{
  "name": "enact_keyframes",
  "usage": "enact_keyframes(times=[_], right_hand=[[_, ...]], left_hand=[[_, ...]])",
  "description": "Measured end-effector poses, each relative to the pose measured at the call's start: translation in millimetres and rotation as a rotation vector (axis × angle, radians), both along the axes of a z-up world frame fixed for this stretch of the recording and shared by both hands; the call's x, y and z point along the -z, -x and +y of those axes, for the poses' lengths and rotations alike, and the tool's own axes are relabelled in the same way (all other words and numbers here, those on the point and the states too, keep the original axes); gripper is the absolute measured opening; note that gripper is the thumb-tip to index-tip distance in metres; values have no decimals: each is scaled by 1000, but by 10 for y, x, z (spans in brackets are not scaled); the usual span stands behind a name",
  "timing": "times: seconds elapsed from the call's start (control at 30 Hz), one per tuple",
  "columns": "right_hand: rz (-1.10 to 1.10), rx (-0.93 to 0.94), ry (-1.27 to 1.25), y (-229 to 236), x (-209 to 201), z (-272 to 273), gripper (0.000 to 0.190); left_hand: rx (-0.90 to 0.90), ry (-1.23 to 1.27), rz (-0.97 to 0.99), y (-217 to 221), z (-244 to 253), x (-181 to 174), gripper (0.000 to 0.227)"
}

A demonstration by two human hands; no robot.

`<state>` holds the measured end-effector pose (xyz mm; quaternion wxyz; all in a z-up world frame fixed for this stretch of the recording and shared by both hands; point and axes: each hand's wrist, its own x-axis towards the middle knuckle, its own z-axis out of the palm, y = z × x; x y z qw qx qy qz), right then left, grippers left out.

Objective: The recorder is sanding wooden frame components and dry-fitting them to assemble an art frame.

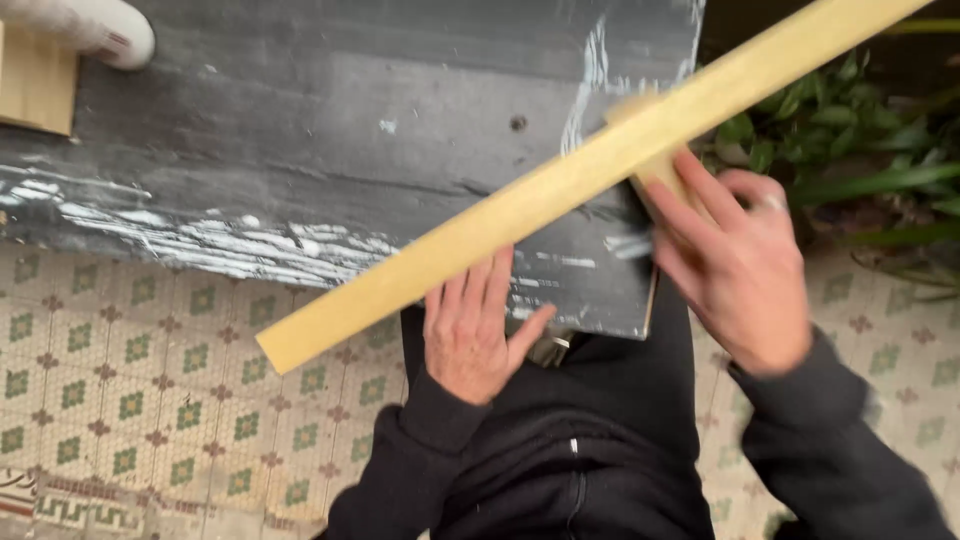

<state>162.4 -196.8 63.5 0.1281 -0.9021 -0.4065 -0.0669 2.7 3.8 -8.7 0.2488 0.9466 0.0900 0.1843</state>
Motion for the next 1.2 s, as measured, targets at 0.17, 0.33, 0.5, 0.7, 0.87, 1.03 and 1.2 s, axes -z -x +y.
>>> enact_keyframes(times=[0.17,0.33,0.5,0.7,0.87,1.03,1.2], right_hand=[[15,-146,-10,160,-126,133,68],[-43,-5,-47,39,6,98,55],[-17,-107,-87,-62,-5,-18,60],[61,-173,-88,85,-34,75,56],[25,-68,-25,1,-38,130,57],[31,-143,-103,-77,-62,72,63],[62,-173,-47,90,21,147,57]], left_hand=[[-2,-36,-53,-26,-5,39,78],[17,-3,-24,36,6,-6,78],[4,-28,-55,-5,25,32,80],[9,-21,-55,18,15,49,80],[4,-5,-5,53,-2,-19,80],[-10,-17,-38,-22,47,-28,80],[13,-11,-41,37,24,53,78]])
